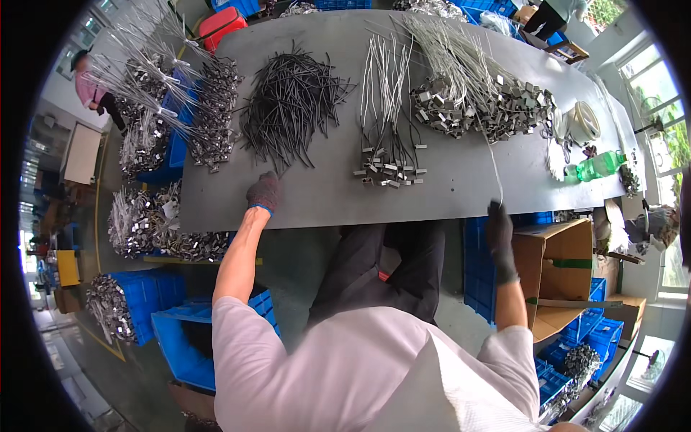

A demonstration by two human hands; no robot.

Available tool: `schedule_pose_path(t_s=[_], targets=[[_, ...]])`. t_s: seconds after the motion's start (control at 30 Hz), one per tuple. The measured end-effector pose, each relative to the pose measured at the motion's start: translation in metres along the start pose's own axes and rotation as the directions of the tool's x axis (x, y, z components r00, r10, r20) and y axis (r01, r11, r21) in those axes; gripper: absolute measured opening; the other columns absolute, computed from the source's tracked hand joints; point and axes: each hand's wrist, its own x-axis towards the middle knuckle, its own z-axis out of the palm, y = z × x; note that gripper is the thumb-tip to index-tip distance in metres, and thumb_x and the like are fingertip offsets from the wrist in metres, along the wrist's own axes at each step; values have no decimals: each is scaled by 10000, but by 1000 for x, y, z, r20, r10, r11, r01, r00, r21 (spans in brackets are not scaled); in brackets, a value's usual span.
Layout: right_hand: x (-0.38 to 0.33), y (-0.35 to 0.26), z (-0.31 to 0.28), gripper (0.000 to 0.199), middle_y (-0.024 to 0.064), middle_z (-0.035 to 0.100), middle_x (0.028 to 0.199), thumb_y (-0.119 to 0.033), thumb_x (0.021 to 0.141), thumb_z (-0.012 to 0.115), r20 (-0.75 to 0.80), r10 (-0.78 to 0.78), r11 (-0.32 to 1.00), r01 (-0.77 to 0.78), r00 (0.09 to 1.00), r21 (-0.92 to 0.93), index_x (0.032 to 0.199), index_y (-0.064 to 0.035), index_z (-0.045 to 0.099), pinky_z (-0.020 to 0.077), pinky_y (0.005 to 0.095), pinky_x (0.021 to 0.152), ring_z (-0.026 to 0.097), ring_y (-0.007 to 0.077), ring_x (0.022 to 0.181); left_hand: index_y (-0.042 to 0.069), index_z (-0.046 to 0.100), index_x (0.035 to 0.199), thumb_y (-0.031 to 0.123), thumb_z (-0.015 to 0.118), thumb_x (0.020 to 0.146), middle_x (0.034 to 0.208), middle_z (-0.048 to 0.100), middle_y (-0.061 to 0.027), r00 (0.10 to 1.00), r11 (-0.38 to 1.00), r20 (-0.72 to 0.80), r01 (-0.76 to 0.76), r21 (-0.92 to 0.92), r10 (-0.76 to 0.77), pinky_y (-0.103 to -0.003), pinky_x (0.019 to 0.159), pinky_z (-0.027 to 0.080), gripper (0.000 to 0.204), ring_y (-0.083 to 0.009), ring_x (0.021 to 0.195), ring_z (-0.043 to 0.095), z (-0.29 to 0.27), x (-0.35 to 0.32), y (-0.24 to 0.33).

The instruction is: Manually assembling electronic components by threading wires through metal brackets at an industrial workstation.

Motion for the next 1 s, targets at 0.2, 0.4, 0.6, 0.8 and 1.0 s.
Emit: schedule_pose_path(t_s=[0.2, 0.4, 0.6, 0.8, 1.0], targets=[[-288, 110, -25, 125, 180, 665, 851, -179, 794, 672, 764, 329, 939, -106, 555, -328, 889, -97, 678, 538, 473, 699, 665, 368, 832, 14, 631, 975, 189, 660, 929, 836, 710, -137, 899, 319, 392, 437, -841, -197, -419, 615, 601, 183, -248, 698, 726, -26, -25, 18], [-406, 91, -10, 173, 169, 680, 929, -196, 935, 545, 678, 51, 949, 177, 733, -262, 923, -87, 679, 535, 470, 826, 657, 380, 925, 75, 659, 934, 156, 727, 895, 785, 673, -33, 911, -479, 347, 413, -774, 224, -318, 563, 543, 112, -144, 633, 635, -19, -66, 30], [-301, -4, 3, 195, 220, 703, 957, -82, 892, 551, 560, 185, 973, -70, 808, -221, 1006, -61, 707, 555, 466, 801, 678, 415, 948, 95, 659, 954, 214, 678, 934, 782, 670, -36, 901, -446, 333, 429, -786, 278, -299, 499, 493, 122, -138, 596, 614, -92, -75, 149], [-202, -91, -3, 185, 215, 691, 971, -162, 962, 510, 488, -4, 997, 40, 873, -62, 1007, -81, 670, 544, 508, 763, 666, 437, 935, 84, 638, 967, 253, 649, 957, 771, 686, -66, 985, -631, 90, 162, -758, 145, -328, 491, 540, 170, -164, 583, 652, -114, -77, 261], [-184, -108, -1, 194, 189, 703, 983, -138, 934, 536, 445, -53, 992, 99, 894, -81, 1035, -95, 696, 559, 471, 781, 680, 402, 940, 68, 641, 944, 227, 677, 967, 798, 701, -86, 929, -521, 193, 341, -783, 317, -372, 531, 594, 164, -208, 597, 688, -163, -102, 296]])
